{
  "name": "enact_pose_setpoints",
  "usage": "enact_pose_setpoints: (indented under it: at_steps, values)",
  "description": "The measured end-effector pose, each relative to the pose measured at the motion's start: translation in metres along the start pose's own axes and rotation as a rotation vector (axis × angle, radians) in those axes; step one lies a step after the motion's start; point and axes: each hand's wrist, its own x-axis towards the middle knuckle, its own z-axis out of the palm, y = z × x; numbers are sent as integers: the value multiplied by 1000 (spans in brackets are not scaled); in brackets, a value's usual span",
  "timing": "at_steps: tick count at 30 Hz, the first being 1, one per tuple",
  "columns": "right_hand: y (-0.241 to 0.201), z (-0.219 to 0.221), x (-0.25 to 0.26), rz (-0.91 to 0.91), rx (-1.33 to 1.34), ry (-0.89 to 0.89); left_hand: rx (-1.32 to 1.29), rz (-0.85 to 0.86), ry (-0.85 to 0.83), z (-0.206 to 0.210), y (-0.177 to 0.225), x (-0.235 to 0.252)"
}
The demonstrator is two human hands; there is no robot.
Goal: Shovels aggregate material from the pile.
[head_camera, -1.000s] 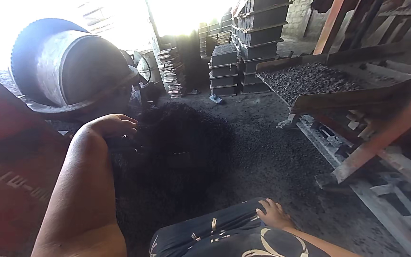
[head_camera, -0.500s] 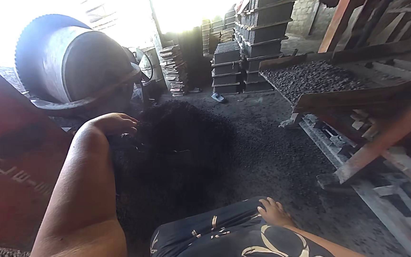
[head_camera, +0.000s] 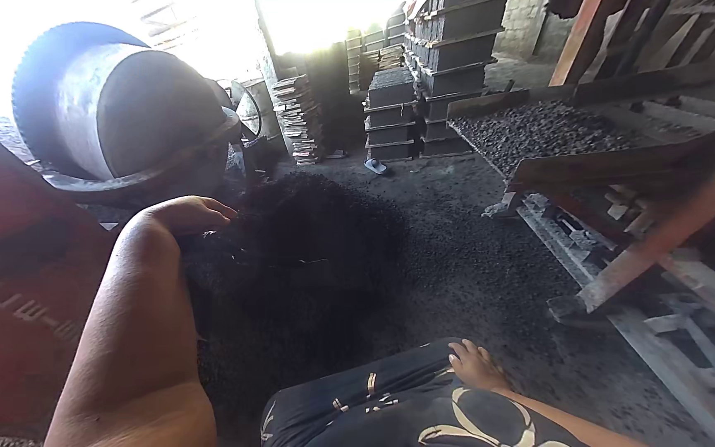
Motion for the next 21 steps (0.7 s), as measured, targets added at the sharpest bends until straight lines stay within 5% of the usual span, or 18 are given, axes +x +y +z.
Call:
enact_pose_setpoints:
  at_steps: [21]
  values:
    - [-3, -8, -7, 3, 16, -1, -43, 16, 0, -1, -1, 3]
